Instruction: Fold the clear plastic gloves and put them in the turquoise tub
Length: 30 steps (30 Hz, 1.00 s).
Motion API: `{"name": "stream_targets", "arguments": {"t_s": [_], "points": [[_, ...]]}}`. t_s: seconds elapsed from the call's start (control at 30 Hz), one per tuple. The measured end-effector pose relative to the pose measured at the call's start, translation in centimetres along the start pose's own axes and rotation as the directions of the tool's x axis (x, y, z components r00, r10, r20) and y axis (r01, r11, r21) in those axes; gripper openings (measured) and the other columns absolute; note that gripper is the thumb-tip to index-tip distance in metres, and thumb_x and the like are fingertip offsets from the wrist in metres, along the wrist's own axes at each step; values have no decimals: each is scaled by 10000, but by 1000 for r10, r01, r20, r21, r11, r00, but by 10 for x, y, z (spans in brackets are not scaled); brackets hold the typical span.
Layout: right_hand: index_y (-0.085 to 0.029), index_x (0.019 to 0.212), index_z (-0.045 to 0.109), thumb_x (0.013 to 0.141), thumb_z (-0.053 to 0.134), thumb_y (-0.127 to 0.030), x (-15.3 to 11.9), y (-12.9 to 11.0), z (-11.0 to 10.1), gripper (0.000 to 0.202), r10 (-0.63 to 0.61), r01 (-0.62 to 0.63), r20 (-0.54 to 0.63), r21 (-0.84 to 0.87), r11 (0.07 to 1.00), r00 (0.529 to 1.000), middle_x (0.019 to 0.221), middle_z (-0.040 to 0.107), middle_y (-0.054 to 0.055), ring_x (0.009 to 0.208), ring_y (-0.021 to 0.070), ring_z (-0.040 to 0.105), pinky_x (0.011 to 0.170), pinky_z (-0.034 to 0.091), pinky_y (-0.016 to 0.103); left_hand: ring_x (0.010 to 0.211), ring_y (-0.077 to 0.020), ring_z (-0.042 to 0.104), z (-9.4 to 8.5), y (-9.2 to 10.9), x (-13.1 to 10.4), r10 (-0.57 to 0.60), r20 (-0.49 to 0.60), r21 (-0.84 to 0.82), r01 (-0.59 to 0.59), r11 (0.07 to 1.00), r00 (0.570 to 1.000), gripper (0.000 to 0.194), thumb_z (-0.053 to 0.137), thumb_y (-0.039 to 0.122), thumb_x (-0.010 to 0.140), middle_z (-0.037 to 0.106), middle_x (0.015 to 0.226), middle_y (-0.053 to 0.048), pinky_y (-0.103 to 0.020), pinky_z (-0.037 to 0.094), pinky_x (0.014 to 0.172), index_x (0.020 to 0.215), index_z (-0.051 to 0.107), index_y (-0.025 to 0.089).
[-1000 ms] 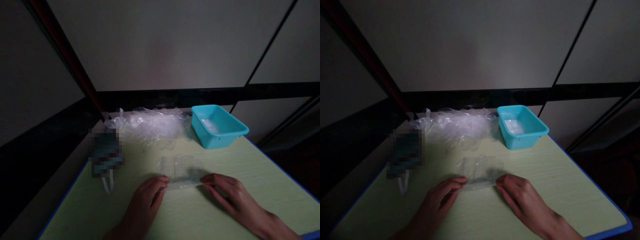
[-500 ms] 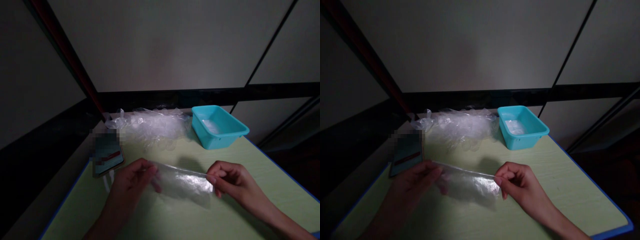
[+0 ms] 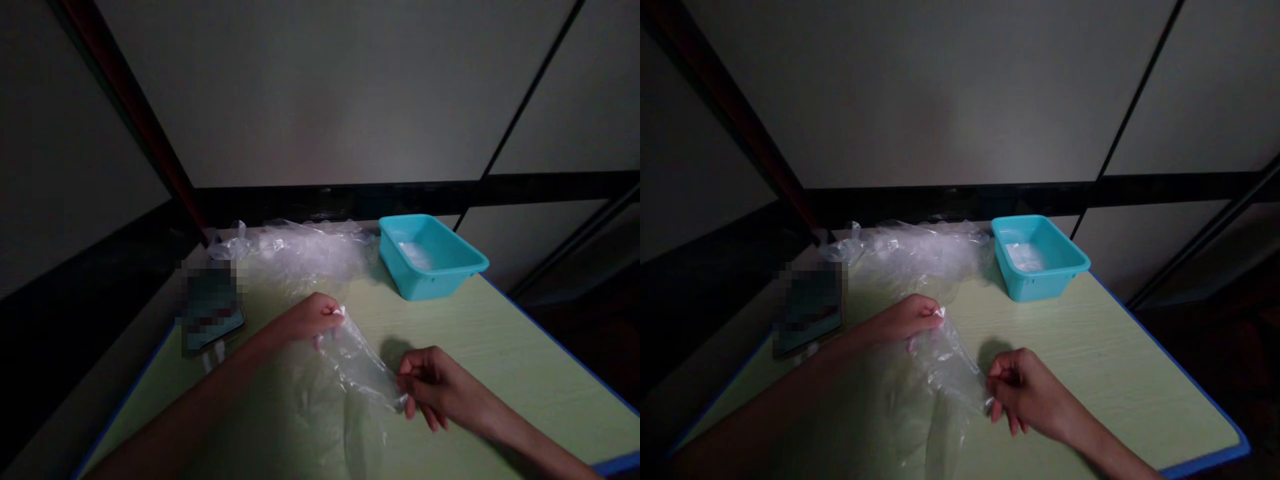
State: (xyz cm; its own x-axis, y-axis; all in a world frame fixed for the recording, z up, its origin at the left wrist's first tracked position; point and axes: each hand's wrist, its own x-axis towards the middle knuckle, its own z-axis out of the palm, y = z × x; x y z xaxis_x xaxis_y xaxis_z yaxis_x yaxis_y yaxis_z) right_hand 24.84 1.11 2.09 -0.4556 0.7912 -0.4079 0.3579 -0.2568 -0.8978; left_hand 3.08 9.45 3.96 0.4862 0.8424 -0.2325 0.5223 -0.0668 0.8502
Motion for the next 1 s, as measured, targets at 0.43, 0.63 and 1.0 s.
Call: {"name": "stream_targets", "arguments": {"t_s": [0.43,0.63,1.0], "points": [[-133,955,591,866,369,-219,9,-16,-32,254,-505,237,-108,-787,570,856,897,647,95,782,199,613,689,493,318,748,-178,602,4,-9,-24,341,-488,387,-151,909,804,118,451,180,779,638,790,-28,-277,464,657,794,569,183],[-114,1356,283,878,400,-380,37,-14,-21,560,-545,378,197,-894,241,815,1392,313,120,1263,245,299,1031,271,438,642,-137,606,17,-46,-64,646,-386,646,-307,699,659,175,433,134,810,646,701,-23,-241,477,620,808,606,163],[-210,1403,62,866,309,-553,42,-5,-25,683,-438,392,273,-896,209,857,1450,139,22,1326,251,84,1052,88,533,492,-127,566,16,-53,-66,732,-262,752,-342,563,629,204,422,139,819,630,570,-12,-240,460,502,808,626,141]]}}
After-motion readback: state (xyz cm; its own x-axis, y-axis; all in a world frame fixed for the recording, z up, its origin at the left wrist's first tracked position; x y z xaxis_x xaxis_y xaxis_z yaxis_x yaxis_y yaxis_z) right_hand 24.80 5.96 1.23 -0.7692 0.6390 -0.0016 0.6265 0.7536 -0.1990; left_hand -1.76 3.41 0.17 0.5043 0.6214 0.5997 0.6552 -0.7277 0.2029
